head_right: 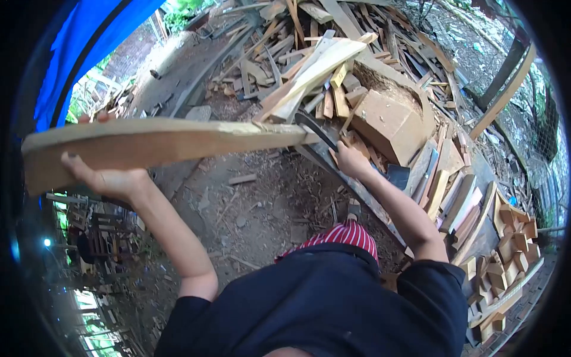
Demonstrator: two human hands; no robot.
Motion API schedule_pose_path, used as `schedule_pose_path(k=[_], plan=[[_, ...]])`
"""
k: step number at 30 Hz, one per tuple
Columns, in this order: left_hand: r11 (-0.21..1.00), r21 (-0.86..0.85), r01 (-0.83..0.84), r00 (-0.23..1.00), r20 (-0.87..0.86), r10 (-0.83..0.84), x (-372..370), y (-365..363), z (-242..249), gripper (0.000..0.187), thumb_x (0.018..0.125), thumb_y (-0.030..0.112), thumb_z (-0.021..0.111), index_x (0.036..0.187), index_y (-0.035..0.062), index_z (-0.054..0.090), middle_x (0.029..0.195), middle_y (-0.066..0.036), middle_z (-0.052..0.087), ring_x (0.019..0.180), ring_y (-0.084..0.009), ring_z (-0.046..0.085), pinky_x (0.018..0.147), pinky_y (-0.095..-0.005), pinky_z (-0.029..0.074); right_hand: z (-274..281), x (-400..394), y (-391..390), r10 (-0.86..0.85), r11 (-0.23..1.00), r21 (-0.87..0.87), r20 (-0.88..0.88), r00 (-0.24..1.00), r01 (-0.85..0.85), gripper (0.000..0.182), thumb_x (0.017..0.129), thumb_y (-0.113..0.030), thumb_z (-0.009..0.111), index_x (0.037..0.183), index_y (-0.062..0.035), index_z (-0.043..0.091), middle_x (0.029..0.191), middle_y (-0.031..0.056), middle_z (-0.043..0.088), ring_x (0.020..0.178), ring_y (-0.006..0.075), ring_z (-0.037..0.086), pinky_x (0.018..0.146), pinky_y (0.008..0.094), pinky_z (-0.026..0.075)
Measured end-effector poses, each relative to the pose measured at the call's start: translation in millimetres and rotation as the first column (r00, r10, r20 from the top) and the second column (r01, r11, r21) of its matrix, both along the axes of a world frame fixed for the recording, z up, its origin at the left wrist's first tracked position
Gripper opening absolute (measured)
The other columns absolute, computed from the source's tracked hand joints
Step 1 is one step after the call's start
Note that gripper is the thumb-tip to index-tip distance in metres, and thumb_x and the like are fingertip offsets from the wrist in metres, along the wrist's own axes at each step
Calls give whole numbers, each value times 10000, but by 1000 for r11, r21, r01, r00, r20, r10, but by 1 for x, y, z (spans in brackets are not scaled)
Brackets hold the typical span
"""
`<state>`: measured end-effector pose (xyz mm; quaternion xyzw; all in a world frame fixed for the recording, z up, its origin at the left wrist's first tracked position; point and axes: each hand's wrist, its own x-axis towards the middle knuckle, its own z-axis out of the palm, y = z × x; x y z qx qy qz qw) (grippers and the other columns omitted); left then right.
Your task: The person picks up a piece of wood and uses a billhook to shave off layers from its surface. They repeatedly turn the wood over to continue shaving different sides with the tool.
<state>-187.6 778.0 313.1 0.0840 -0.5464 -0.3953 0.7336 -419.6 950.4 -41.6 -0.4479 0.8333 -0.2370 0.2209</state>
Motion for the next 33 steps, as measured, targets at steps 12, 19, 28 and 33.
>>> schedule_pose_path(k=[12,19,28,33], plan=[[1000,0,6,989,151,-6,-14,-13,11,642,894,567,463,1131,-27,516,1031,-150,557,916,-266,601,762,-406,521,179,55,-23,86,766,-619,-169,982,-174,163,954,-148,510,1019,-30,418,565,185,525,518,405,549,503,500,416],[992,-16,-123,991,47,123,-11,-15,7,623,889,543,494,1119,-34,543,974,-175,583,912,-284,600,827,-419,499,132,52,-31,165,867,-450,-144,976,-213,217,943,-184,516,1065,-22,438,652,243,589,621,431,603,559,537,431],[998,-12,-54,997,52,54,-14,-9,9,608,909,524,482,1165,-26,509,1072,-150,556,918,-285,591,820,-419,500,239,64,-38,-31,541,-817,-258,966,-200,167,933,-137,501,1043,-30,436,569,173,561,514,391,574,475,502,433],[999,-15,-43,999,31,44,-9,-9,4,601,915,503,490,1213,-17,452,1084,-153,553,909,-292,602,831,-420,498,115,57,-36,82,939,-300,-277,957,-168,158,928,-158,494,1034,-51,445,587,184,579,560,412,595,502,511,452]])
